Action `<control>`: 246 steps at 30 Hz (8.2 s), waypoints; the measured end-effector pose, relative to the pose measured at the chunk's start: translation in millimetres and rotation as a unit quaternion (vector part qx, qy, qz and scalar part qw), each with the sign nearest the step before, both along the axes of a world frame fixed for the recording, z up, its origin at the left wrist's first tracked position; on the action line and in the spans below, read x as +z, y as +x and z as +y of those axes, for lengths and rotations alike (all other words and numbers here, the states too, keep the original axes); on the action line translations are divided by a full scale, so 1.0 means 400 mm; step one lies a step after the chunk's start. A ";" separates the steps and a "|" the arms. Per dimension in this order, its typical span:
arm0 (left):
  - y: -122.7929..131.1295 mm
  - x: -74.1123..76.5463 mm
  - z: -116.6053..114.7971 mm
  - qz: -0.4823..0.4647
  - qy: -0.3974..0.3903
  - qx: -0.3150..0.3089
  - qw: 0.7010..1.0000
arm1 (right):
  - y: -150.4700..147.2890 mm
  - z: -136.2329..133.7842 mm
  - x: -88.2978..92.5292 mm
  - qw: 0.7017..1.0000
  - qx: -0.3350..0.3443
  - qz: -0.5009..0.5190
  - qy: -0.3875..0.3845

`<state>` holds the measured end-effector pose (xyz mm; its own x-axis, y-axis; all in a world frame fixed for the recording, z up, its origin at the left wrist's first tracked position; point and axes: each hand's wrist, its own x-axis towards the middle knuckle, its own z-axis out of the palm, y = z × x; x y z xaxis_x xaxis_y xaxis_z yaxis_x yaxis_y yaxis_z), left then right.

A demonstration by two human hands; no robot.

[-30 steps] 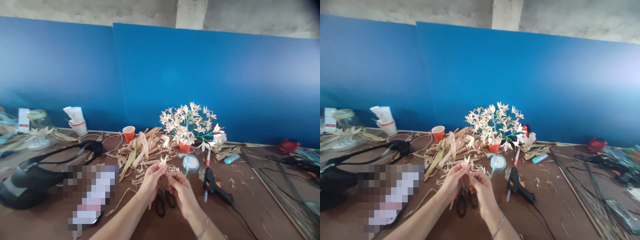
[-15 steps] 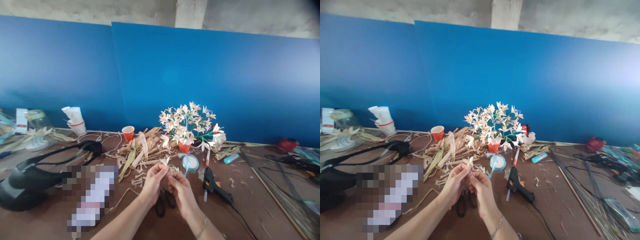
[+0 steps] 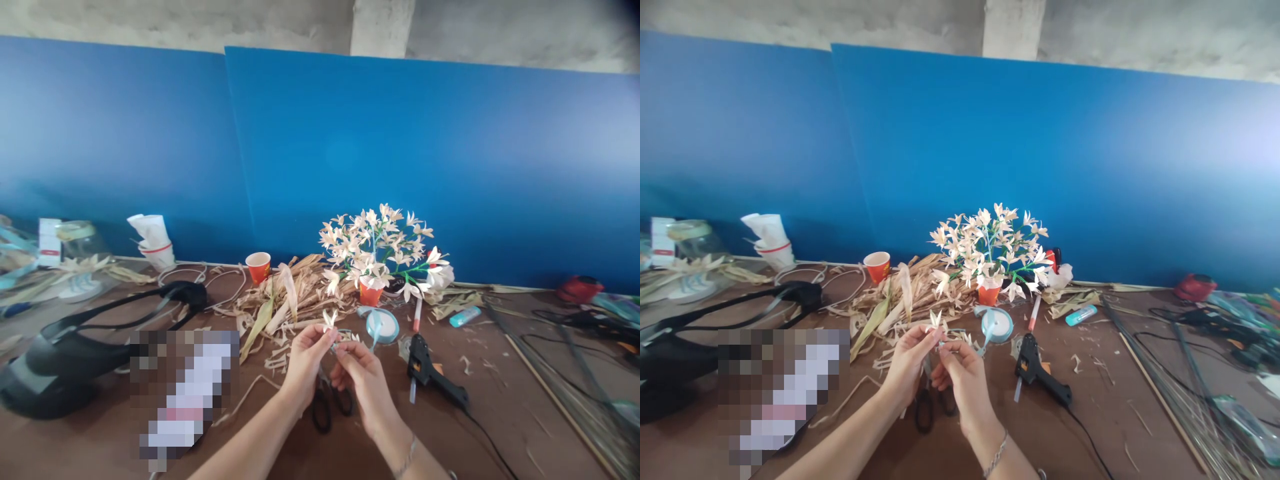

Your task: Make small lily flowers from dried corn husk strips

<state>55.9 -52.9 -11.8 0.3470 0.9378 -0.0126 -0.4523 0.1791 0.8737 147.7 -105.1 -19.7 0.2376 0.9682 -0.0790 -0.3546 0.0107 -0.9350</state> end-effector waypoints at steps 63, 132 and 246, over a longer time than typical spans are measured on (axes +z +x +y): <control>-0.018 0.008 0.007 0.065 -0.052 -0.175 0.981 | 0.067 0.010 0.026 0.992 -0.003 -0.086 0.092; 0.004 -0.026 0.021 0.218 0.073 0.038 0.973 | 0.168 -0.023 0.018 0.774 -0.052 -0.597 0.203; -0.055 0.004 0.069 -0.084 -0.046 -0.039 0.995 | 0.099 0.012 0.028 0.853 -0.032 -0.501 0.143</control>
<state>33.7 -25.3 -10.3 0.4227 0.9057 -0.0331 -0.5727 0.2953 0.7647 187.2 -100.1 -8.4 0.1007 0.8963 0.4319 0.6314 0.2779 -0.7239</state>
